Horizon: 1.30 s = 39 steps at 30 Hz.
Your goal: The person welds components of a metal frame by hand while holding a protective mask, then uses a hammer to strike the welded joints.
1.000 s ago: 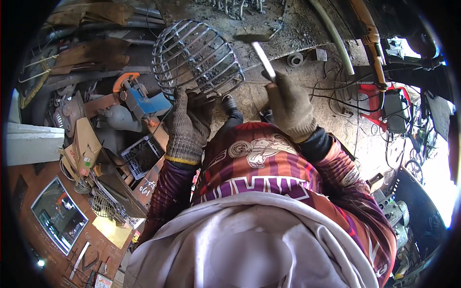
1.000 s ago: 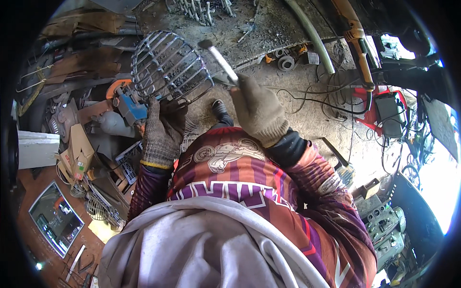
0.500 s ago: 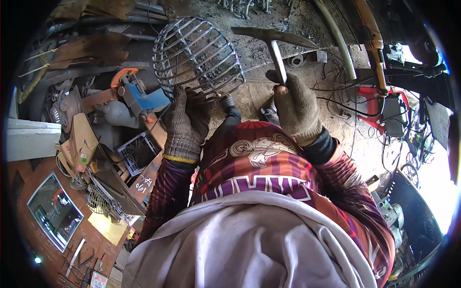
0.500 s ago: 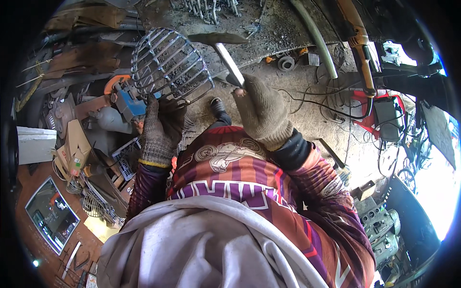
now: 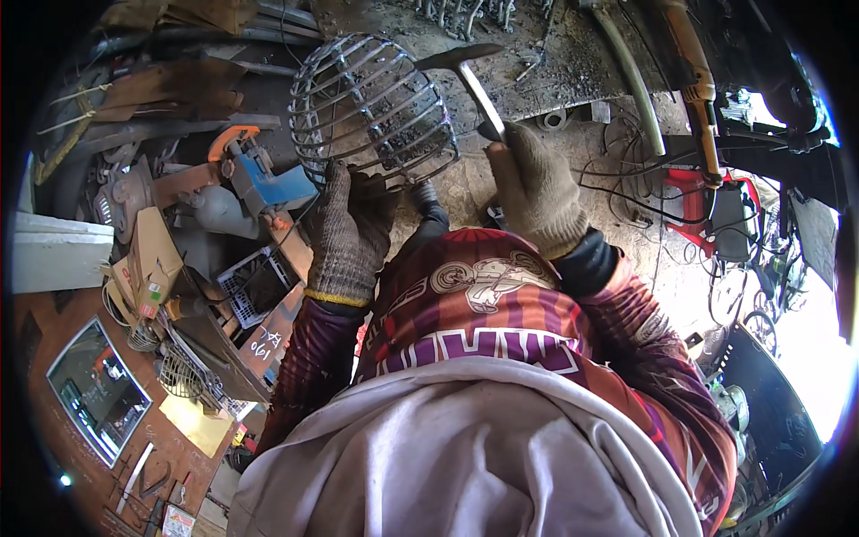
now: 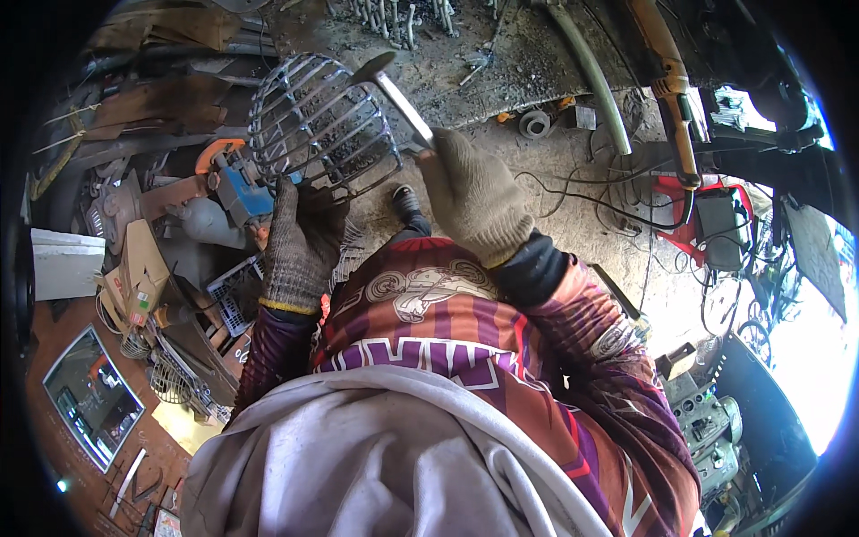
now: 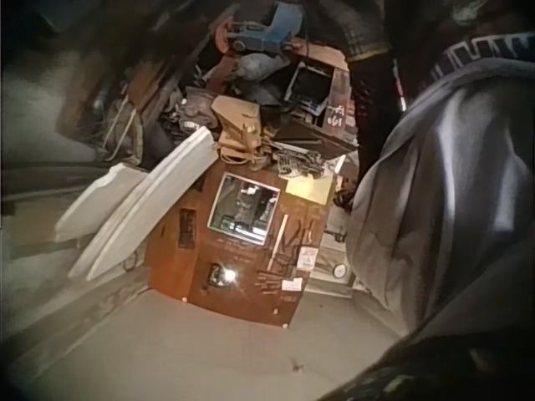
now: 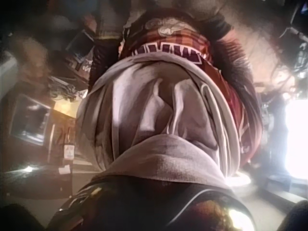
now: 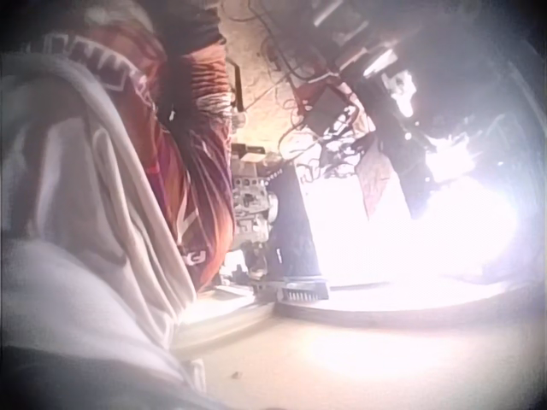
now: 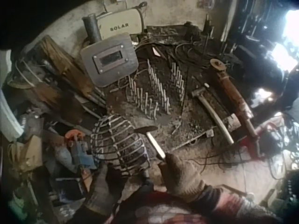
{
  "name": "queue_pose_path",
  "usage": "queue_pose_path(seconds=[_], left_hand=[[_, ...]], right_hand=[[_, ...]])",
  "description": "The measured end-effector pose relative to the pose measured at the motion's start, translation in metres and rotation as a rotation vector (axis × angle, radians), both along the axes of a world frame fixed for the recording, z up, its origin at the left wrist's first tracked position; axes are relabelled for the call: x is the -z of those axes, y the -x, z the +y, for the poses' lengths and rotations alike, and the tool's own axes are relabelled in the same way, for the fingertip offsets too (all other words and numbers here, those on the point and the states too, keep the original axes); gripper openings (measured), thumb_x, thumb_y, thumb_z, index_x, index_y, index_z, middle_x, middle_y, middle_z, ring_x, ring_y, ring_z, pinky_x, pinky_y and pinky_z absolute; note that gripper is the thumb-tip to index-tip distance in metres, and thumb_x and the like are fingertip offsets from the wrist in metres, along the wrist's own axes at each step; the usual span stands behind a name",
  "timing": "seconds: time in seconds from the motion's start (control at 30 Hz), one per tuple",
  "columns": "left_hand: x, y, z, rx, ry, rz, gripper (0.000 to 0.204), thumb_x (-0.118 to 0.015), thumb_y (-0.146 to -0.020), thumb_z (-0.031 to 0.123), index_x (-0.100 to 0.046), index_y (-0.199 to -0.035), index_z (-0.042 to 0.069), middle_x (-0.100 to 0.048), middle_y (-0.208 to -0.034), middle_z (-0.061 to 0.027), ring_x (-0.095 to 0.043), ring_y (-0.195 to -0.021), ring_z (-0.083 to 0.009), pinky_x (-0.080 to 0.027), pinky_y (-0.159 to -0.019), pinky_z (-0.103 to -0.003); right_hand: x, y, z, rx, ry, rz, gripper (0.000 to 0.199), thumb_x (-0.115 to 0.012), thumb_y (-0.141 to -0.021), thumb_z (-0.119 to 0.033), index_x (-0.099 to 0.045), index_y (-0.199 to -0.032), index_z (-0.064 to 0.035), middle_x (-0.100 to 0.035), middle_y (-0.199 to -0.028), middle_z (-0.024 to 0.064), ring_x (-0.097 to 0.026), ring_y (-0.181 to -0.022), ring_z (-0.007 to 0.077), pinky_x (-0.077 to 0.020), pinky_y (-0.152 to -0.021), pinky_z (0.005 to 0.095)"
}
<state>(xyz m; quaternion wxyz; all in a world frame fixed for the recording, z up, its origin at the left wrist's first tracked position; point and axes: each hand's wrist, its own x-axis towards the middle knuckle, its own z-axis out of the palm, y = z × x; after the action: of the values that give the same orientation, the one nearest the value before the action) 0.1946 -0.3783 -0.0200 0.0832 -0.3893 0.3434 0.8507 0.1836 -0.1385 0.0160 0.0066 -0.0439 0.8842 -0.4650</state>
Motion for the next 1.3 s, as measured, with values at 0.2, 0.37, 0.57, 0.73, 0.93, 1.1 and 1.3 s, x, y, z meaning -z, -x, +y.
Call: queue_pose_path(seconds=[0.2, 0.37, 0.57, 0.73, 0.93, 1.1, 1.3], left_hand=[[-0.002, 0.001, 0.0, 0.008, 0.038, -0.029, 0.028, -0.06, -0.094, 0.035, -0.062, -0.091, 0.007, -0.067, -0.082, -0.0073, -0.067, -0.079, -0.022, -0.059, -0.073, -0.039], [-0.006, -0.001, -0.002, -0.004, 0.066, -0.04, 0.028, -0.06, -0.093, 0.036, -0.061, -0.094, 0.008, -0.066, -0.083, -0.0079, -0.067, -0.079, -0.0222, -0.059, -0.073, -0.039], [-0.008, 0.002, 0.003, 0.007, 0.088, -0.03, 0.028, -0.061, -0.092, 0.037, -0.06, -0.095, 0.009, -0.065, -0.083, -0.0078, -0.066, -0.078, -0.0224, -0.059, -0.073, -0.038], [-0.005, 0.0, 0.001, -0.003, 0.075, -0.035, 0.028, -0.062, -0.092, 0.036, -0.06, -0.095, 0.009, -0.065, -0.082, -0.0081, -0.066, -0.078, -0.0226, -0.059, -0.072, -0.038], [-0.006, 0.004, 0.0, -0.037, 0.099, -0.041, 0.027, -0.062, -0.092, 0.034, -0.06, -0.095, 0.008, -0.064, -0.083, -0.008, -0.066, -0.077, -0.0225, -0.06, -0.069, -0.038], [-0.012, 0.001, 0.001, -0.03, 0.141, -0.072, 0.028, -0.062, -0.092, 0.035, -0.059, -0.094, 0.007, -0.063, -0.081, -0.0069, -0.065, -0.076, -0.0218, -0.059, -0.069, -0.036], [-0.011, 0.003, 0.001, -0.013, 0.141, -0.048, 0.03, -0.065, -0.09, 0.037, -0.06, -0.091, 0.008, -0.063, -0.078, -0.0062, -0.064, -0.074, -0.0213, -0.059, -0.069, -0.037]], right_hand=[[-0.003, -0.004, -0.002, 0.047, -0.037, 0.133, 0.024, -0.055, -0.092, -0.018, -0.056, -0.109, -0.0014, -0.06, -0.074, 0.0194, -0.062, -0.066, 0.0374, -0.0465, -0.055, 0.045], [-0.008, -0.002, -0.002, 0.055, -0.048, 0.088, 0.025, -0.056, -0.092, -0.018, -0.055, -0.11, -0.001, -0.059, -0.071, 0.0197, -0.06, -0.062, 0.0386, -0.0463, -0.054, 0.0459], [-0.005, 0.003, -0.004, -0.028, -0.168, 0.082, 0.023, -0.055, -0.093, -0.015, -0.057, -0.112, -0.0016, -0.06, -0.075, 0.0193, -0.062, -0.067, 0.0362, -0.048, -0.059, 0.0391], [-0.012, 0.001, -0.004, 0.025, -0.095, 0.123, 0.023, -0.056, -0.093, -0.016, -0.057, -0.11, -0.0014, -0.06, -0.076, 0.0195, -0.062, -0.069, 0.0377, -0.0481, -0.06, 0.0416], [-0.012, 0.008, -0.004, 0.057, -0.171, 0.053, 0.024, -0.057, -0.092, -0.016, -0.057, -0.11, -0.0007, -0.06, -0.076, 0.019, -0.063, -0.069, 0.037, -0.0486, -0.06, 0.0406], [-0.016, 0.012, -0.006, -0.012, -0.215, 0.012, 0.025, -0.057, -0.092, -0.015, -0.058, -0.113, -0.0021, -0.061, -0.073, 0.0174, -0.064, -0.066, 0.033, -0.0488, -0.06, 0.0382], [-0.011, 0.011, -0.006, 0.019, -0.211, 0.088, 0.026, -0.057, -0.092, -0.017, -0.057, -0.114, -0.003, -0.061, -0.074, 0.0186, -0.063, -0.068, 0.0365, -0.049, -0.06, 0.0405]])
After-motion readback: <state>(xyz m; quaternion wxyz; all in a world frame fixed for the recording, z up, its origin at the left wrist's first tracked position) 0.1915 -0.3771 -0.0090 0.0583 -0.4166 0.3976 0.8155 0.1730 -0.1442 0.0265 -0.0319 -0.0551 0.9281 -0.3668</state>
